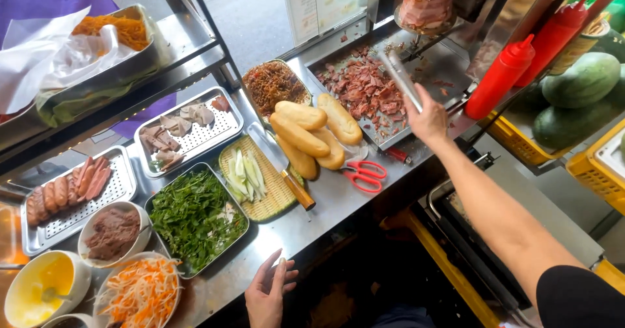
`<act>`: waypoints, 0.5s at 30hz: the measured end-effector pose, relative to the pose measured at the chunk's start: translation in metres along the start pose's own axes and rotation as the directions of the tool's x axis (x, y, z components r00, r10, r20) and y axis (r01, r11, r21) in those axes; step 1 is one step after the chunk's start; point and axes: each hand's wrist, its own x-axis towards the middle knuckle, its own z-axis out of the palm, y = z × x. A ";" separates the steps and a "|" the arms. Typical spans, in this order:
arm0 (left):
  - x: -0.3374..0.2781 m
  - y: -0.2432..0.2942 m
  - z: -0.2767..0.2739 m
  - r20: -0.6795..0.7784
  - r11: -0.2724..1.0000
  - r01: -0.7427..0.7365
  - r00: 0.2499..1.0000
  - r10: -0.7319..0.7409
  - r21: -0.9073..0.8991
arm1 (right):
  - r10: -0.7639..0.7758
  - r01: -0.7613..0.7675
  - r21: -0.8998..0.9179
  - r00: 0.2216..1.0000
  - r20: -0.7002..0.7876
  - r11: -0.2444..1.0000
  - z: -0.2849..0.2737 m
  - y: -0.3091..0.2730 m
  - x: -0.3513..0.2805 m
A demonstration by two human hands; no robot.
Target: Prepare a Vietnamese Banh Mi sandwich by slicing cucumbers and assembling ingredients into a baguette.
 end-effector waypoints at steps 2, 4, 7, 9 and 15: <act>0.014 -0.003 0.021 -0.024 1.000 0.029 0.999 -0.029 0.002 | -0.119 0.112 -0.091 0.990 -0.081 0.990 0.006 0.055 0.052; 0.022 0.011 0.048 -0.031 0.999 0.051 0.998 -0.051 0.005 | -0.204 0.188 -0.144 0.974 -0.098 0.971 0.013 0.084 0.084; 0.031 0.028 0.082 -0.022 0.997 0.070 0.997 -0.069 0.022 | -0.218 0.211 -0.179 0.976 -0.017 0.961 0.020 0.081 0.098; 0.040 0.034 0.100 -0.003 0.997 0.071 0.997 -0.071 0.030 | -0.147 0.160 -0.174 0.986 0.082 0.972 0.013 0.059 0.087; 0.067 0.035 0.122 -0.034 0.996 0.087 0.996 -0.088 -0.027 | -0.188 0.234 -0.151 0.945 0.268 0.960 -0.009 0.029 0.049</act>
